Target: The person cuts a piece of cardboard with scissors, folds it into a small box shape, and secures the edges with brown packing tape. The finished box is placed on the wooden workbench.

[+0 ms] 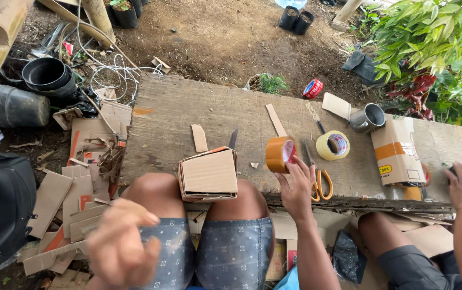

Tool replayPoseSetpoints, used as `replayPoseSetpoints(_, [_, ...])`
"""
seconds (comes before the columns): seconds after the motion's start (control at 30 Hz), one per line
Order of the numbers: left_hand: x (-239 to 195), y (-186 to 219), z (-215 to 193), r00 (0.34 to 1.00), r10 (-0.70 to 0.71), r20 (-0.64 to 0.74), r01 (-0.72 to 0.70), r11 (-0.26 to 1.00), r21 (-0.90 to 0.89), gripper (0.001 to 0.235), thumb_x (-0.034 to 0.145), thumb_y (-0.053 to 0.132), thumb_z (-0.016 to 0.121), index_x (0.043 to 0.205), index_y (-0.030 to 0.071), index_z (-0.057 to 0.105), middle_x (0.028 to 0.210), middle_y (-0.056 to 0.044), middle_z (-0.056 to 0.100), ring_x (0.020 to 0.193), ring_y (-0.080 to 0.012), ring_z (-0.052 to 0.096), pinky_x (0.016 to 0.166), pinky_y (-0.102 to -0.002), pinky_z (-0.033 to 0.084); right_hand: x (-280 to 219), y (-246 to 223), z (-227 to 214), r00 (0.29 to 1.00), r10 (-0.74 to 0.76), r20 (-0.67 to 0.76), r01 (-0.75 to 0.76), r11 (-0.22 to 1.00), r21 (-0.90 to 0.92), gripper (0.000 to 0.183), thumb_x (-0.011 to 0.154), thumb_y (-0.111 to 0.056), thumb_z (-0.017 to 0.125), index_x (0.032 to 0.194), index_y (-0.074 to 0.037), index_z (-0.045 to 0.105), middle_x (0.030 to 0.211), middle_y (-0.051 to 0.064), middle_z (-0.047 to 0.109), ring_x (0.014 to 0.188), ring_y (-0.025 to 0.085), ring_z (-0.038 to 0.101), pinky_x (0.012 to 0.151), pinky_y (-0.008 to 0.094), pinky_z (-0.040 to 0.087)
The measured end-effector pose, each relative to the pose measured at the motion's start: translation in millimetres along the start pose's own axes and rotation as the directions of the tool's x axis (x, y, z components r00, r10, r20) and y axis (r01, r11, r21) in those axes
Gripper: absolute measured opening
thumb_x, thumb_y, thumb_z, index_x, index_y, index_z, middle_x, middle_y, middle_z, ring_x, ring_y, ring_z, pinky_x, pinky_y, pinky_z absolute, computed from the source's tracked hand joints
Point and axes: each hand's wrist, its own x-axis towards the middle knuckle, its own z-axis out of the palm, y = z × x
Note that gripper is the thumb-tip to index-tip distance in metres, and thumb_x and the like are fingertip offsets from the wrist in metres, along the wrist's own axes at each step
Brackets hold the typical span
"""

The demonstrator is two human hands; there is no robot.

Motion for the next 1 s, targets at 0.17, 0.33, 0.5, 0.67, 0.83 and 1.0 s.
replayPoseSetpoints(0.17, [35.3, 39.7, 46.1, 0.891, 0.279, 0.359, -0.334, 0.937, 0.1, 0.052, 0.087, 0.019, 0.093, 0.123, -0.002, 0.062, 0.119, -0.015, 0.068, 0.107, -0.0297, 0.068, 0.092, -0.038, 0.06, -14.8, -55.5, -46.6, 0.944, -0.215, -0.249, 0.241, 0.967, 0.079, 0.026, 0.094, -0.024, 0.072, 0.115, -0.008, 0.068, 0.126, 0.012, 0.07, 0.139, 0.032, 0.053, 0.131, 0.06, 0.011])
replayPoseSetpoints(0.33, [64.3, 59.9, 96.9, 0.883, 0.155, 0.443, -0.218, 0.972, 0.093, 0.078, 0.088, 0.018, 0.086, 0.145, -0.008, 0.041, 0.146, -0.03, 0.054, 0.137, -0.0444, 0.057, 0.111, -0.049, 0.053, -10.3, -100.0, -79.6, 0.791, -0.431, -0.435, 0.468, 0.883, -0.025, 0.024, 0.096, -0.02, 0.074, 0.114, -0.007, 0.066, 0.125, 0.009, 0.069, 0.135, 0.038, 0.055, 0.132, 0.059, 0.021])
replayPoseSetpoints(0.5, [58.3, 73.8, 112.3, 0.934, 0.062, 0.351, -0.007, 0.988, -0.155, 0.09, 0.098, 0.009, 0.081, 0.16, -0.003, 0.017, 0.156, -0.029, 0.05, 0.143, -0.0386, 0.06, 0.12, -0.044, 0.055, -8.2, -123.6, -86.7, 0.765, -0.39, -0.513, 0.419, 0.906, -0.064, 0.024, 0.091, -0.01, 0.079, 0.113, -0.006, 0.071, 0.115, 0.008, 0.074, 0.122, 0.033, 0.064, 0.109, 0.046, 0.049])
replayPoseSetpoints(0.67, [45.7, 79.5, 107.0, 0.954, -0.074, 0.289, 0.131, 0.975, -0.182, 0.092, 0.095, 0.004, 0.081, 0.16, -0.003, 0.016, 0.146, -0.024, 0.063, 0.136, -0.0321, 0.068, 0.114, -0.04, 0.056, -9.5, -135.3, -81.1, 0.742, -0.36, -0.566, 0.4, 0.915, -0.058, 0.024, 0.091, -0.006, 0.079, 0.113, -0.004, 0.07, 0.112, 0.009, 0.075, 0.115, 0.03, 0.068, 0.106, 0.044, 0.05])
replayPoseSetpoints(0.83, [45.7, 79.7, 98.6, 0.944, -0.122, 0.306, 0.192, 0.958, -0.212, 0.089, 0.093, 0.002, 0.081, 0.159, -0.004, 0.022, 0.14, -0.021, 0.068, 0.131, -0.0287, 0.071, 0.11, -0.038, 0.057, -10.6, -138.9, -83.4, 0.769, -0.318, -0.555, 0.388, 0.922, 0.01, 0.022, 0.092, -0.005, 0.079, 0.111, -0.001, 0.068, 0.111, 0.011, 0.077, 0.109, 0.028, 0.073, 0.105, 0.04, 0.052])
replayPoseSetpoints(1.0, [46.1, 74.7, 99.8, 0.967, -0.033, 0.252, 0.066, 0.99, -0.125, 0.073, 0.093, 0.001, 0.081, 0.151, -0.002, 0.036, 0.13, -0.018, 0.073, 0.119, -0.0256, 0.077, 0.1, -0.034, 0.063, -11.6, -139.0, -89.1, 0.757, -0.364, -0.544, 0.44, 0.898, 0.013, 0.022, 0.092, -0.005, 0.078, 0.11, 0.001, 0.067, 0.108, 0.013, 0.076, 0.106, 0.029, 0.074, 0.102, 0.041, 0.054])
